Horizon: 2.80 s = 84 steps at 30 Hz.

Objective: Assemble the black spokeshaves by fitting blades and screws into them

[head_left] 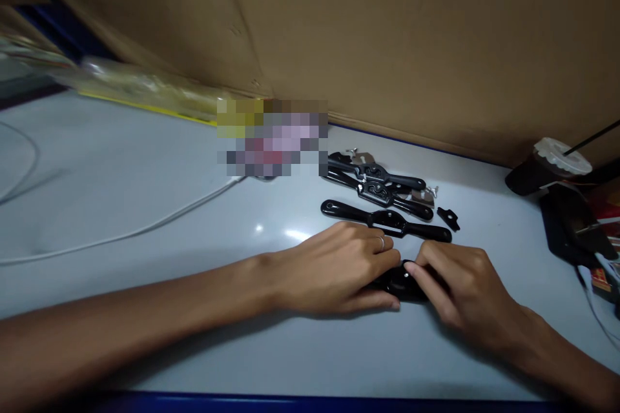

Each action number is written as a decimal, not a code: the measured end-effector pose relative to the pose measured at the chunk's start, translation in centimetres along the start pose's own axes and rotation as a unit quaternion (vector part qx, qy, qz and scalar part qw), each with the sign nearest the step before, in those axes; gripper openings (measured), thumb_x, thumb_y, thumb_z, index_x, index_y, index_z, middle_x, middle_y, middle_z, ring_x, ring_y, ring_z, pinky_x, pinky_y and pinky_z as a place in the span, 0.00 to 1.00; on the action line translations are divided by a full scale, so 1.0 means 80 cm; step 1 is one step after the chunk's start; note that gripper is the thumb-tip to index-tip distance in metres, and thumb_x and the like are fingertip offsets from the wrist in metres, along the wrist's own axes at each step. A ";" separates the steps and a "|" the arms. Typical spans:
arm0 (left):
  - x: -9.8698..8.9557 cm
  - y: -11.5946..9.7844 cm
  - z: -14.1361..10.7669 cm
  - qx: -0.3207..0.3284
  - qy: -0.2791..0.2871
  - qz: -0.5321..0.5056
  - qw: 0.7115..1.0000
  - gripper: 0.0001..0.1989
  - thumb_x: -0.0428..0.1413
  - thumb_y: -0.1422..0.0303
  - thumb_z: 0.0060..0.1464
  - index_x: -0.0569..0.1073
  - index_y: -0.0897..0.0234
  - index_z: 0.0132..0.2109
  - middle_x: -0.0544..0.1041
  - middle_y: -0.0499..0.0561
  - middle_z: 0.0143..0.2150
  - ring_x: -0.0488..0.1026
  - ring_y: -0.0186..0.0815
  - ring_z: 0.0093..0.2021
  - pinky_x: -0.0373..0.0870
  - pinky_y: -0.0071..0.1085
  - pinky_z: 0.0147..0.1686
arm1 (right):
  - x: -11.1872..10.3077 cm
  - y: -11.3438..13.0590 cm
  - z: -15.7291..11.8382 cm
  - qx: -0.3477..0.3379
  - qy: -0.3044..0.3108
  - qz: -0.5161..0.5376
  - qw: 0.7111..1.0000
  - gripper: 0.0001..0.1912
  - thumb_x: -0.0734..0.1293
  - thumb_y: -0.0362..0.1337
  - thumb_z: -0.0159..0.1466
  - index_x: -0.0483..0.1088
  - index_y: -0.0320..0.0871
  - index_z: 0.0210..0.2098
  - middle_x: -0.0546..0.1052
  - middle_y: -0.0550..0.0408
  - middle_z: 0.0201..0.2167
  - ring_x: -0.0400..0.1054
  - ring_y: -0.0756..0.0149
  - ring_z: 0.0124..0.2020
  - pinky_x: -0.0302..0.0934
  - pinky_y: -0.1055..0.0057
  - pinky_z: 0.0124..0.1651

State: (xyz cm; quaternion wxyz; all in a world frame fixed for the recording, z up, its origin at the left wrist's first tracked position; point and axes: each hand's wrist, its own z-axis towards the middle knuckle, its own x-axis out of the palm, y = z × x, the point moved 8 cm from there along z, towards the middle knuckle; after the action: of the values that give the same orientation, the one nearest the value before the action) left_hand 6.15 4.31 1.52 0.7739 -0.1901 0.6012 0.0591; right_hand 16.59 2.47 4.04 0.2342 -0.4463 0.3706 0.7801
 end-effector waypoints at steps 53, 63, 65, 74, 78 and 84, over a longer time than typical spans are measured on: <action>-0.002 -0.007 -0.001 0.029 -0.017 0.042 0.999 0.15 0.56 0.56 0.66 0.70 0.63 0.38 0.74 0.48 0.32 0.70 0.36 0.31 0.62 0.34 0.29 | -0.009 -0.027 0.001 0.005 -0.011 0.049 0.999 0.21 0.61 0.32 0.70 0.66 0.42 0.20 0.64 0.62 0.17 0.52 0.75 0.18 0.49 0.73 0.24; -0.002 -0.009 -0.003 0.045 -0.026 0.035 0.998 0.17 0.49 0.58 0.71 0.72 0.63 0.36 0.73 0.49 0.32 0.69 0.35 0.30 0.63 0.33 0.29 | -0.003 -0.026 0.000 0.009 0.008 0.047 0.999 0.20 0.60 0.32 0.70 0.71 0.41 0.23 0.70 0.59 0.19 0.59 0.75 0.20 0.51 0.73 0.26; -0.002 -0.009 -0.003 0.045 -0.026 0.032 0.998 0.17 0.49 0.58 0.71 0.72 0.63 0.36 0.73 0.49 0.32 0.69 0.35 0.29 0.63 0.33 0.29 | -0.003 -0.025 0.000 0.003 0.006 0.044 0.999 0.20 0.60 0.32 0.70 0.70 0.41 0.22 0.69 0.60 0.18 0.58 0.75 0.19 0.50 0.73 0.26; 0.000 -0.002 -0.003 0.011 -0.019 0.009 1.000 0.16 0.51 0.56 0.69 0.70 0.64 0.39 0.74 0.49 0.32 0.69 0.34 0.29 0.64 0.33 0.28 | -0.005 -0.017 0.001 -0.028 -0.002 0.037 0.999 0.20 0.59 0.30 0.69 0.68 0.42 0.21 0.66 0.62 0.17 0.54 0.75 0.19 0.49 0.73 0.25; 0.001 -0.002 -0.003 0.008 -0.012 0.009 1.000 0.14 0.52 0.57 0.68 0.69 0.64 0.41 0.74 0.49 0.33 0.70 0.35 0.30 0.64 0.33 0.29 | -0.004 -0.017 0.001 -0.043 -0.005 0.047 0.998 0.19 0.60 0.30 0.70 0.68 0.42 0.22 0.67 0.62 0.17 0.55 0.74 0.19 0.50 0.73 0.25; 0.003 -0.002 -0.002 0.004 0.004 0.008 1.000 0.14 0.53 0.57 0.68 0.71 0.64 0.44 0.75 0.49 0.35 0.71 0.36 0.31 0.65 0.33 0.30 | -0.010 -0.017 0.000 -0.037 -0.008 0.021 0.999 0.19 0.60 0.30 0.69 0.69 0.42 0.22 0.67 0.61 0.18 0.56 0.74 0.20 0.50 0.73 0.26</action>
State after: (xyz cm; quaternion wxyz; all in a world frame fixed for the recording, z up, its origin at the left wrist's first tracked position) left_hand 6.11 4.06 1.33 0.7719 -0.1825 0.6057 0.0628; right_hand 17.94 3.32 4.26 0.2039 -0.4409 0.3488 0.8014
